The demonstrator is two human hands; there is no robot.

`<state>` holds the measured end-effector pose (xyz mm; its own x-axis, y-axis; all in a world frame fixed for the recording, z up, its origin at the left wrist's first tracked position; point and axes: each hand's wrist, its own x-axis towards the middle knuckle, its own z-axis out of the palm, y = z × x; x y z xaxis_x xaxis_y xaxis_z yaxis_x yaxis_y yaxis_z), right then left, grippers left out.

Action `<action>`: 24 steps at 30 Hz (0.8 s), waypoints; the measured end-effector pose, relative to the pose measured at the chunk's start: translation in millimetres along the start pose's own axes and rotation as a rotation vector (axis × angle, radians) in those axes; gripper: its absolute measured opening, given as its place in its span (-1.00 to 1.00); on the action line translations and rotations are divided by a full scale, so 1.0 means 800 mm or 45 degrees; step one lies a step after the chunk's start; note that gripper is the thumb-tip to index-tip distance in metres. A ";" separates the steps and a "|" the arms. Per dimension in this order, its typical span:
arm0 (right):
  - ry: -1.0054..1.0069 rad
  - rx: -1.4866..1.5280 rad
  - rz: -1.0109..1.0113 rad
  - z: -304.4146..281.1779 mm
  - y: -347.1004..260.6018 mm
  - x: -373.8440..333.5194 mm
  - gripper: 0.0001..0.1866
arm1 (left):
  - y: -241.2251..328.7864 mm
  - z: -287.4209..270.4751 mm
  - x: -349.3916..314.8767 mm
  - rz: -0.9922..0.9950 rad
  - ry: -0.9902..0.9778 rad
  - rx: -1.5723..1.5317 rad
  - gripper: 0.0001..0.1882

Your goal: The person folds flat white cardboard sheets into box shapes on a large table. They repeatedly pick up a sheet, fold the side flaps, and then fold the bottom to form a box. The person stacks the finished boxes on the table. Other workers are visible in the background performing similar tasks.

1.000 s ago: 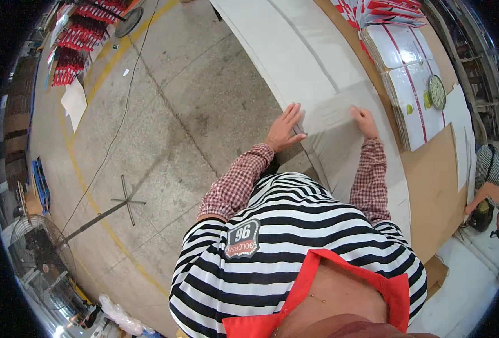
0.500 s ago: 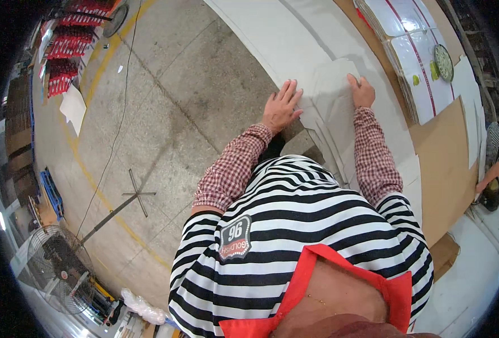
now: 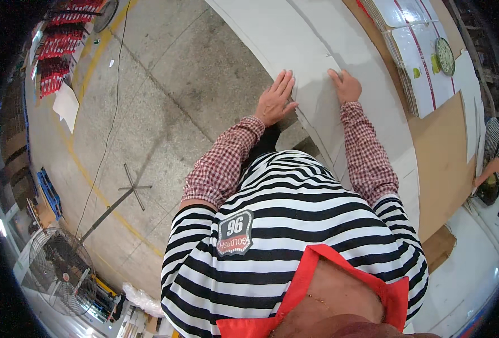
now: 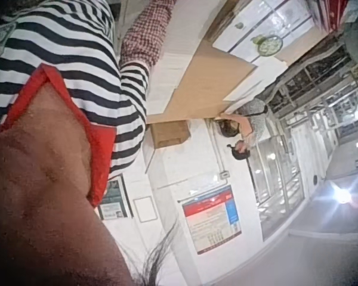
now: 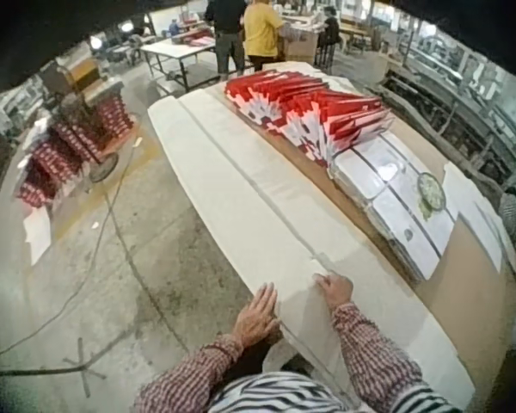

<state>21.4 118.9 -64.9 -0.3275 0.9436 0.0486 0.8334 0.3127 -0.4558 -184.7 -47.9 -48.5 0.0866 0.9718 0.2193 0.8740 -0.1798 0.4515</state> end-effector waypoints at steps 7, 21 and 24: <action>-0.053 0.195 0.241 -0.007 -0.005 0.002 -0.37 | 0.015 -0.003 -0.002 -0.125 -0.038 0.029 -0.31; -0.206 0.474 0.006 -0.045 -0.022 -0.009 -0.57 | 0.013 -0.033 -0.041 -0.158 0.024 -0.420 -0.21; -0.609 1.042 0.136 -0.084 -0.024 0.002 -0.67 | 0.008 -0.032 -0.037 -0.129 0.047 -0.374 -0.22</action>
<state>35.2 121.7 3.5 -0.5665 0.7615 -0.3151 0.3586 -0.1166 -0.9262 -194.1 -81.7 -30.3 -0.0162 0.9817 0.1895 0.7015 -0.1239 0.7019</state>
